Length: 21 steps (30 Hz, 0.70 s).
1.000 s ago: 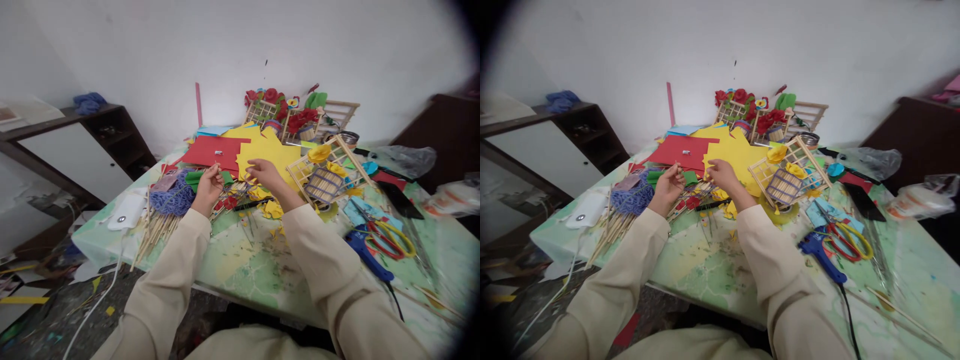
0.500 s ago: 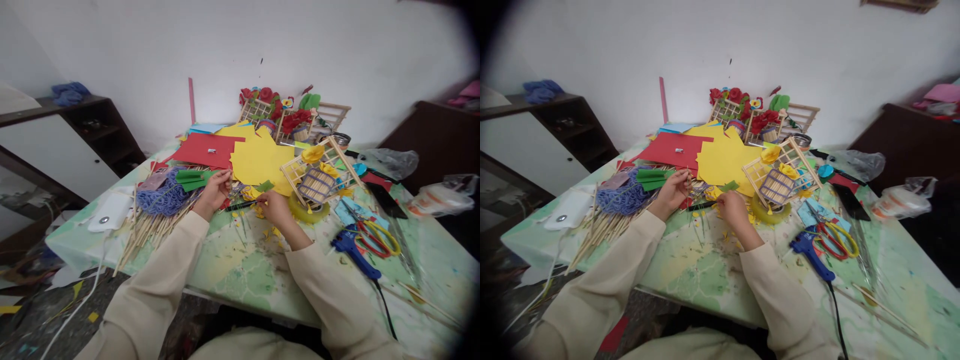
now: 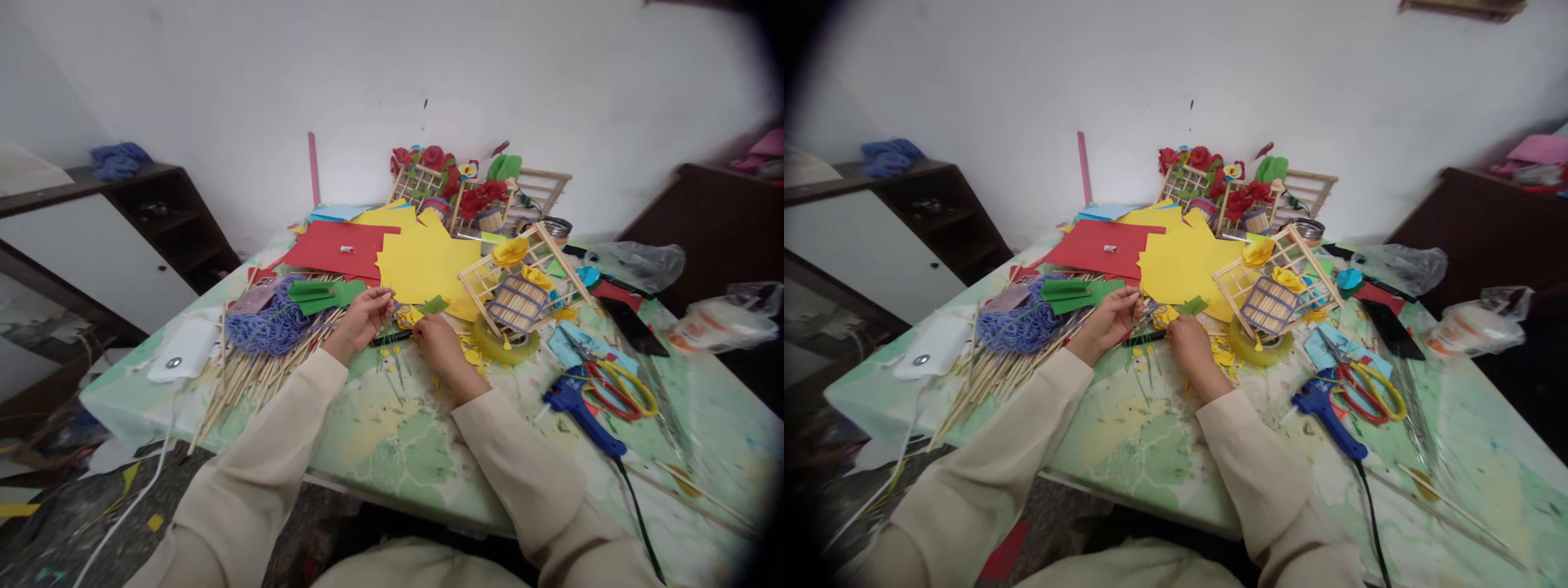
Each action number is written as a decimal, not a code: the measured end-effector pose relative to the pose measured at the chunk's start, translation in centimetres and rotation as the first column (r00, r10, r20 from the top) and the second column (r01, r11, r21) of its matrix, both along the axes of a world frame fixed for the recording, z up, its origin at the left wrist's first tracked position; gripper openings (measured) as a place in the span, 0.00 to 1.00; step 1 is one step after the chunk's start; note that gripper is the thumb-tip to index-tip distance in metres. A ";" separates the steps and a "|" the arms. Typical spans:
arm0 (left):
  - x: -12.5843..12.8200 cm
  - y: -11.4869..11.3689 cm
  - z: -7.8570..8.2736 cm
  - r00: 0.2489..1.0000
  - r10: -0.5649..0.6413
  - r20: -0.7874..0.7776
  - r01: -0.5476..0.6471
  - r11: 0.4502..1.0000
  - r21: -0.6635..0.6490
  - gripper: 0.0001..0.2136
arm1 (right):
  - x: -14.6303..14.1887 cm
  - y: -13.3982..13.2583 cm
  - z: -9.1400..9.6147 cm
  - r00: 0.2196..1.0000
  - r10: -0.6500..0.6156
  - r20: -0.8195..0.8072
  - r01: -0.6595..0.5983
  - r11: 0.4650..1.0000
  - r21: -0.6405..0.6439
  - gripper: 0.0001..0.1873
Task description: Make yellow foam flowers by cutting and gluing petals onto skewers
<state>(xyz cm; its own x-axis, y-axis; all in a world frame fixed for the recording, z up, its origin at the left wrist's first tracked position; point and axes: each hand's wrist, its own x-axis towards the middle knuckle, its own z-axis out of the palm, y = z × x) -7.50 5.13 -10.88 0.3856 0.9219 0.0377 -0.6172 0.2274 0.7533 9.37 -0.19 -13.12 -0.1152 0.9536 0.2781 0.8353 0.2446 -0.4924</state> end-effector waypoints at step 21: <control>3.0 -5.2 1.1 0.900 -0.135 -0.413 0.233 0.952 0.198 0.13 | 0.7 -7.7 3.4 0.035 -0.282 -0.959 -0.174 0.943 -0.283 0.15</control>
<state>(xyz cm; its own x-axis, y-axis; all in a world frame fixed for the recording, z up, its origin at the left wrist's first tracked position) -4.55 -0.05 -9.78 0.5763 0.8153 0.0563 -0.2262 0.0930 0.9696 10.11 -7.85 -9.72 0.1035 0.9810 -0.1644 -0.4980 -0.0919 -0.8623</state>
